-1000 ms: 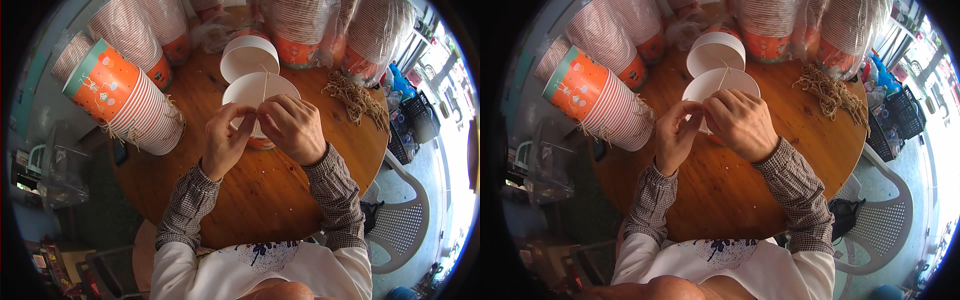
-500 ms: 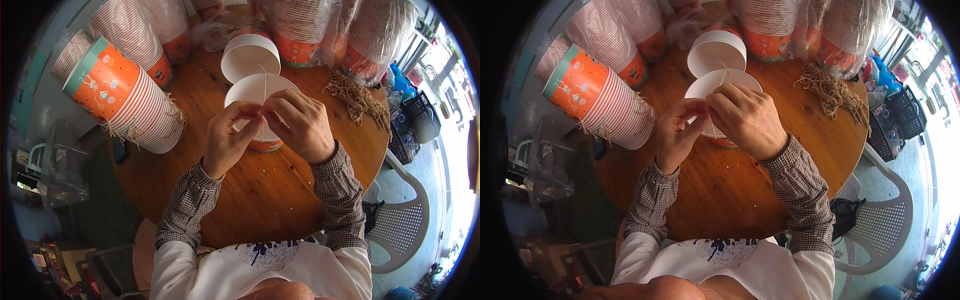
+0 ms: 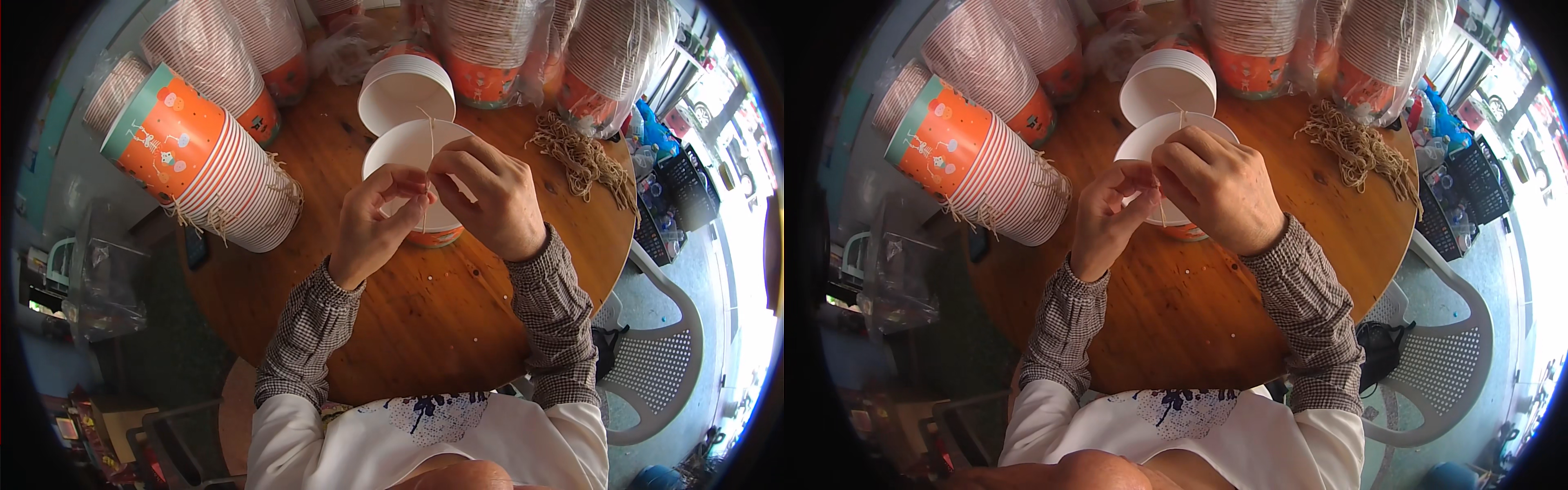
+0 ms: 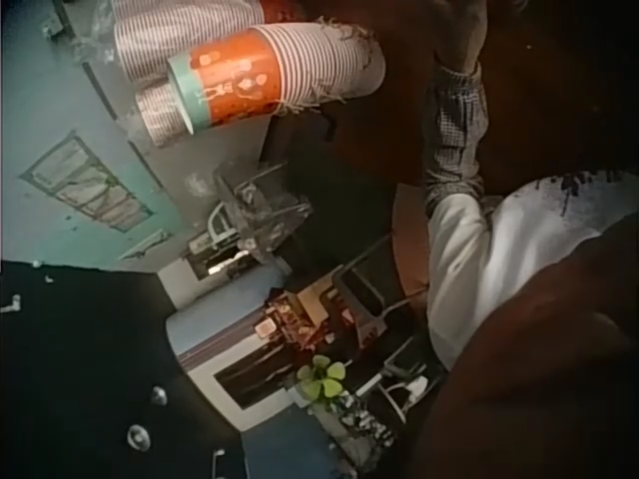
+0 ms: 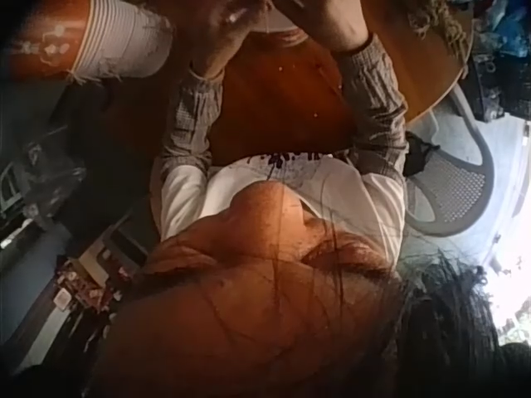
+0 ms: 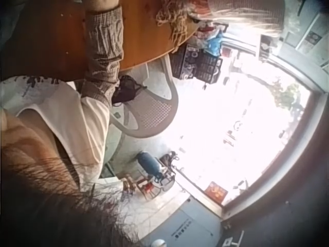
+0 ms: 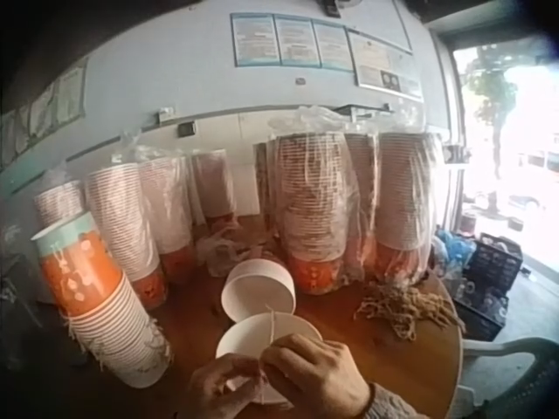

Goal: Threading and tying strings onto paper buckets as part of an assembly process.

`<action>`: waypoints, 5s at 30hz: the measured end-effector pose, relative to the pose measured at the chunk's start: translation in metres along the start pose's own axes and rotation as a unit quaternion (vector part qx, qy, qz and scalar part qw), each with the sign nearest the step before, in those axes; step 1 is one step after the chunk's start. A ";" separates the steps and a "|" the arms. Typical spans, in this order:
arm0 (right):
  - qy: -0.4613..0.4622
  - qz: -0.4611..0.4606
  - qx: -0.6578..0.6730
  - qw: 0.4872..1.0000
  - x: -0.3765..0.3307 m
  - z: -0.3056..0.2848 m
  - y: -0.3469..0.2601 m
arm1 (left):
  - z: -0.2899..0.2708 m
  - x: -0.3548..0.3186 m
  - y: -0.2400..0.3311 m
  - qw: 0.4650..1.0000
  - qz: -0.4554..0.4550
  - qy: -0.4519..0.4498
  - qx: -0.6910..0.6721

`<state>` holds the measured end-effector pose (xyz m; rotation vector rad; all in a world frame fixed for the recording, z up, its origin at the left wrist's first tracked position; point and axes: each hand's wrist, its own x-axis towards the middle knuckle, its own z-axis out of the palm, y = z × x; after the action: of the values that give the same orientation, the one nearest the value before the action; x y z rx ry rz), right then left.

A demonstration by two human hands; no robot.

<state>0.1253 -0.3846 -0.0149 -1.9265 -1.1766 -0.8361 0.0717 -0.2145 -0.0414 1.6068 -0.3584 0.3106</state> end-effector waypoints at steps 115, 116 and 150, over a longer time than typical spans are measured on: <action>-0.072 0.128 0.086 0.985 -0.107 0.033 0.026 | -0.186 -0.050 0.065 0.674 0.259 0.272 0.636; -0.072 0.133 0.082 0.985 -0.107 0.033 0.025 | -0.186 -0.045 0.068 0.643 0.265 0.273 0.664; 0.171 0.419 0.257 0.854 -0.035 0.145 0.168 | -0.049 0.096 -0.175 0.977 -0.049 0.179 0.104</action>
<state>0.2883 -0.3345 -0.1603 -1.5111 -0.2185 -0.3030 0.2321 -0.1600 -0.1582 1.7259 0.0316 0.5656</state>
